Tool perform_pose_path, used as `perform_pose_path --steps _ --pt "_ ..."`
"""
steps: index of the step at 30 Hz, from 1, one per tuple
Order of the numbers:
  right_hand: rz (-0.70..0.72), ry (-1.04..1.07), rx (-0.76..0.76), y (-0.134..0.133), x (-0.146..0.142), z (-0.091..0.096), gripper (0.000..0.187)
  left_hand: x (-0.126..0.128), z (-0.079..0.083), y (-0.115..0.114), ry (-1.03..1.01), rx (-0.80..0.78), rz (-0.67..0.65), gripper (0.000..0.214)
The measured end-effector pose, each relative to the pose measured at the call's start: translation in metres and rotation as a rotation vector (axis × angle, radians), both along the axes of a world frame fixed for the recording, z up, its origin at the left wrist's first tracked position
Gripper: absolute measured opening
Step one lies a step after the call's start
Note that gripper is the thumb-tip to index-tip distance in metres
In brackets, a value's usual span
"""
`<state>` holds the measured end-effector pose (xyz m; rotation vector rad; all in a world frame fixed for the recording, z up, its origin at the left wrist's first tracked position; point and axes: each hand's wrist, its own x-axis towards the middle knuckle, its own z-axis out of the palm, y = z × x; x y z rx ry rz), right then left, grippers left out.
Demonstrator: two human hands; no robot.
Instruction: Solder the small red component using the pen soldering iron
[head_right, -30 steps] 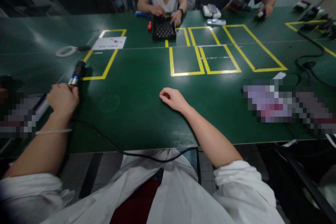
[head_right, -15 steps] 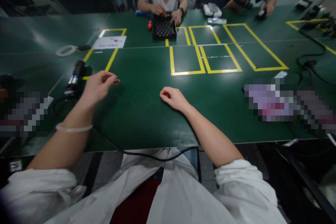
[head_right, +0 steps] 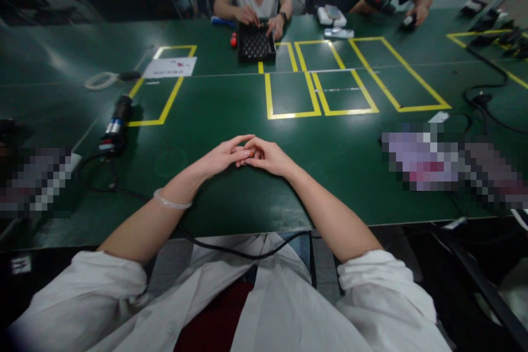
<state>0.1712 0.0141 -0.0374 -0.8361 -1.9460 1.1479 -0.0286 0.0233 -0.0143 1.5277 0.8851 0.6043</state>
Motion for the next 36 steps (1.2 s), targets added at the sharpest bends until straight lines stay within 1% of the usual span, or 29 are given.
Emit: perform_pose_path --steps 2,4,9,12,16,20,23,28,33,36 --pt "-0.002 -0.001 -0.003 0.000 0.000 0.000 0.025 -0.002 -0.001 0.000 0.000 -0.017 0.007 0.073" --pt "-0.017 -0.005 -0.004 0.001 0.000 -0.001 0.023 -0.002 -0.002 0.001 -0.007 -0.028 0.034 0.070" --pt "-0.104 -0.039 0.048 0.004 0.001 -0.001 0.019 -0.001 -0.009 0.006 -0.097 -0.143 0.102 0.048" --pt "-0.154 -0.071 0.092 0.004 0.002 0.000 0.018 -0.001 -0.013 0.008 -0.079 -0.149 0.124 0.037" --pt "-0.201 -0.106 0.120 0.005 0.003 -0.001 0.015 -0.001 -0.014 0.009 -0.042 -0.127 0.106 0.039" --pt "-0.198 -0.130 0.136 0.006 0.003 -0.001 0.014 -0.001 -0.013 0.009 -0.034 -0.116 0.079 0.041" --pt "-0.186 -0.124 0.111 0.005 0.002 0.001 0.016 -0.002 -0.013 0.009 -0.044 -0.113 0.060 0.041" --pt "-0.167 -0.042 0.038 0.003 0.001 0.001 0.026 -0.006 -0.015 0.011 -0.067 -0.124 0.058 0.040" --pt "-0.145 0.052 -0.074 0.006 0.001 -0.006 0.030 -0.007 -0.016 0.009 -0.070 -0.096 0.073 0.038" --pt "-0.146 0.044 -0.101 0.009 0.002 -0.011 0.029 -0.007 -0.015 0.007 -0.071 -0.054 0.071 0.036"
